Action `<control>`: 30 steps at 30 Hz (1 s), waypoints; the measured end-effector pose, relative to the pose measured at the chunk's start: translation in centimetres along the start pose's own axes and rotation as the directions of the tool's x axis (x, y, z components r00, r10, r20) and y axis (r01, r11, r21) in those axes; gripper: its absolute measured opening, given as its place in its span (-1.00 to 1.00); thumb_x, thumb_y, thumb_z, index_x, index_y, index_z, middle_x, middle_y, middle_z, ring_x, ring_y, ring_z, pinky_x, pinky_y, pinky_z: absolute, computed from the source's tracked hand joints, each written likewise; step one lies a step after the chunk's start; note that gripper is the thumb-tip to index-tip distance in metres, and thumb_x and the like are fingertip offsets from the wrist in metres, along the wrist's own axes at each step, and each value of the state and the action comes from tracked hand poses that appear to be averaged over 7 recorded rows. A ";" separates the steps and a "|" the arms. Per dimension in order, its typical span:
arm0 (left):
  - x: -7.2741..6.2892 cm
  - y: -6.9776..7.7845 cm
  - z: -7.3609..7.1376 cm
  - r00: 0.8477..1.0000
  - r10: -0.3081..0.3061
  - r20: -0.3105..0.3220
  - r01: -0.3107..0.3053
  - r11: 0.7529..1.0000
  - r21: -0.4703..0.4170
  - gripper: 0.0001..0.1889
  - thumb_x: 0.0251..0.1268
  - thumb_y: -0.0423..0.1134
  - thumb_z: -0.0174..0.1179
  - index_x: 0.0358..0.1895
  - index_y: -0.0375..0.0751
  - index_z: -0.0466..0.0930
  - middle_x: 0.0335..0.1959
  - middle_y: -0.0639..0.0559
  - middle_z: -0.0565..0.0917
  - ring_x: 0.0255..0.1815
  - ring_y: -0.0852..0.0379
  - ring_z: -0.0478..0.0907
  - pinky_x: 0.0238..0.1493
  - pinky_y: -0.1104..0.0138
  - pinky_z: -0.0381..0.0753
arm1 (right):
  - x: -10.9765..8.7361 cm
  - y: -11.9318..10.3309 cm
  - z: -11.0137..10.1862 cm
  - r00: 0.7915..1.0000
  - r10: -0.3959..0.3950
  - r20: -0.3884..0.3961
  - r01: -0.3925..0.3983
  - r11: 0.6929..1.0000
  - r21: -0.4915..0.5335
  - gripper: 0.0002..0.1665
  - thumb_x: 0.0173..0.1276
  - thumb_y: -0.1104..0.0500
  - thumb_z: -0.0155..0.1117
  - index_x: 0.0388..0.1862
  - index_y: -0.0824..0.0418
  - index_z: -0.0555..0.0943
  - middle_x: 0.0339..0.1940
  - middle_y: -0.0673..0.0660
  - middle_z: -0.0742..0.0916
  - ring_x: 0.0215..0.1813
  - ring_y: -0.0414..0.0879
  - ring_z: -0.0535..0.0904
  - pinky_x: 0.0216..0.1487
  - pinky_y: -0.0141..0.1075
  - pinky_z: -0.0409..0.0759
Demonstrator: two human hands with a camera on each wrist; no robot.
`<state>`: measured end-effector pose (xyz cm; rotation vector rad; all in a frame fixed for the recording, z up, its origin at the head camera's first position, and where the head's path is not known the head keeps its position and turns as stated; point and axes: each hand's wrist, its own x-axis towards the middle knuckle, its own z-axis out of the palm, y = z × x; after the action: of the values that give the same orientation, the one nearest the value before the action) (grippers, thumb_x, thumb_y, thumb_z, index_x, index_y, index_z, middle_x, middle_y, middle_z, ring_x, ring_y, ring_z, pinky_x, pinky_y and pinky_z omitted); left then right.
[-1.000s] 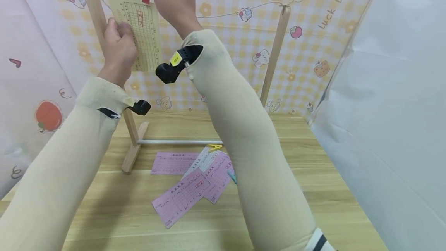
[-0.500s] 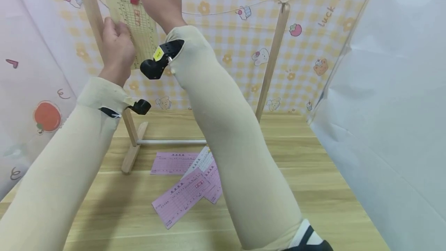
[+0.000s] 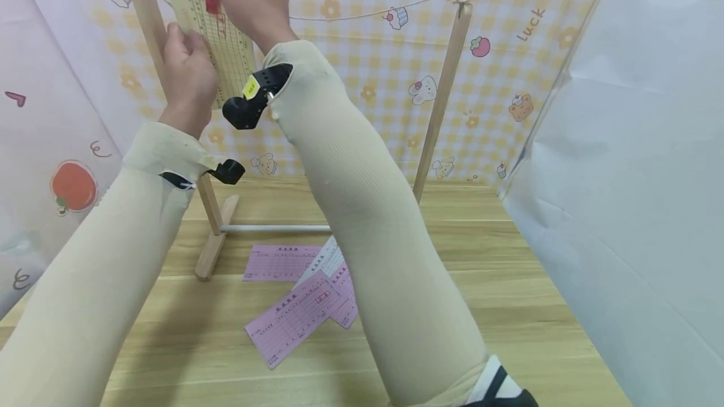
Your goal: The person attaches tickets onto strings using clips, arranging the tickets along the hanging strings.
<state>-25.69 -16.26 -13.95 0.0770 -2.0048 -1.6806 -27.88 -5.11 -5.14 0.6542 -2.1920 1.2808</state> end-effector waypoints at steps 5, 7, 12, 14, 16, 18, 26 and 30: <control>0.0 -0.2 0.0 1.000 -0.015 -0.023 0.015 1.000 0.027 -0.74 0.56 0.05 -0.39 0.05 0.16 0.25 -0.03 0.19 0.41 -0.03 0.26 0.39 0.00 0.41 0.30 | 0.0 0.2 0.2 1.000 -0.002 0.021 0.002 1.000 -0.006 -0.66 0.36 0.03 0.23 -0.47 0.11 0.31 -0.45 -0.04 0.46 -0.35 -0.30 0.35 -0.23 -0.52 0.30; 0.0 -0.2 0.0 1.000 -0.016 -0.022 0.017 1.000 0.027 -0.74 0.56 0.06 -0.40 0.06 0.16 0.25 -0.01 0.20 0.42 -0.02 0.27 0.39 0.02 0.41 0.31 | -0.1 0.2 0.2 1.000 -0.008 0.026 0.008 1.000 -0.011 -0.68 0.35 0.02 0.24 -0.44 0.10 0.33 -0.43 -0.05 0.46 -0.34 -0.31 0.34 -0.23 -0.52 0.30; 0.0 -0.1 0.0 1.000 -0.011 -0.007 0.011 1.000 0.009 -0.73 0.56 0.05 -0.40 0.06 0.14 0.25 0.01 0.20 0.42 -0.01 0.27 0.40 0.01 0.41 0.32 | -0.2 0.3 0.1 0.999 0.004 0.040 -0.005 1.000 0.028 -0.79 0.36 0.04 0.26 -0.26 0.12 0.46 -0.34 -0.06 0.52 -0.28 -0.33 0.41 -0.21 -0.57 0.34; 0.0 -0.1 -0.1 1.000 -0.017 -0.005 0.018 1.000 0.010 -0.73 0.56 0.04 -0.40 0.07 0.13 0.25 0.01 0.20 0.41 -0.02 0.27 0.39 0.00 0.42 0.32 | -0.2 0.2 0.1 0.998 0.023 0.058 -0.027 0.996 0.081 -0.79 0.37 0.08 0.27 -0.13 0.14 0.51 -0.23 -0.06 0.59 -0.17 -0.36 0.50 -0.14 -0.64 0.37; 0.0 -0.1 -0.1 1.000 -0.024 -0.002 0.024 1.000 0.012 -0.72 0.56 0.04 -0.40 0.08 0.12 0.25 0.02 0.20 0.40 -0.02 0.27 0.38 -0.02 0.43 0.32 | -0.2 0.1 0.1 0.996 0.042 0.082 -0.052 0.991 0.126 -0.71 0.37 0.11 0.27 0.02 0.14 0.51 -0.10 -0.07 0.63 -0.03 -0.36 0.55 -0.06 -0.68 0.37; 0.0 -0.1 -0.1 0.999 -0.032 0.000 0.032 0.999 0.013 -0.72 0.56 0.04 -0.40 0.09 0.12 0.25 0.01 0.20 0.40 -0.03 0.27 0.38 -0.03 0.44 0.32 | -0.3 0.0 0.1 0.993 0.056 0.107 -0.072 0.986 0.149 -0.64 0.38 0.12 0.27 0.11 0.14 0.48 0.01 -0.06 0.64 0.07 -0.36 0.55 0.01 -0.69 0.36; 0.0 -0.4 -0.1 0.999 -0.035 0.005 0.035 0.999 0.032 -0.76 0.56 0.05 -0.38 0.03 0.11 0.23 -0.02 0.16 0.42 -0.05 0.26 0.39 -0.06 0.42 0.32 | -0.4 0.0 -0.4 0.986 0.072 0.150 -0.088 0.991 0.100 -0.57 0.42 0.02 0.22 0.21 0.08 0.42 0.15 -0.10 0.58 0.17 -0.38 0.47 0.09 -0.68 0.31; 0.0 -0.6 -0.1 0.999 -0.033 0.010 0.032 0.998 0.054 -0.76 0.56 0.06 -0.38 0.02 0.11 0.23 -0.03 0.16 0.43 -0.02 0.25 0.40 -0.04 0.40 0.32 | -0.3 0.1 -0.7 0.985 0.067 0.158 -0.082 0.992 0.094 -0.53 0.42 0.00 0.21 0.25 0.04 0.40 0.16 -0.11 0.57 0.19 -0.38 0.45 0.09 -0.68 0.31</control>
<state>-25.79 -16.48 -14.46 0.1199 -2.0674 -1.6508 -27.60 -4.39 -5.07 0.7391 -2.3076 1.4300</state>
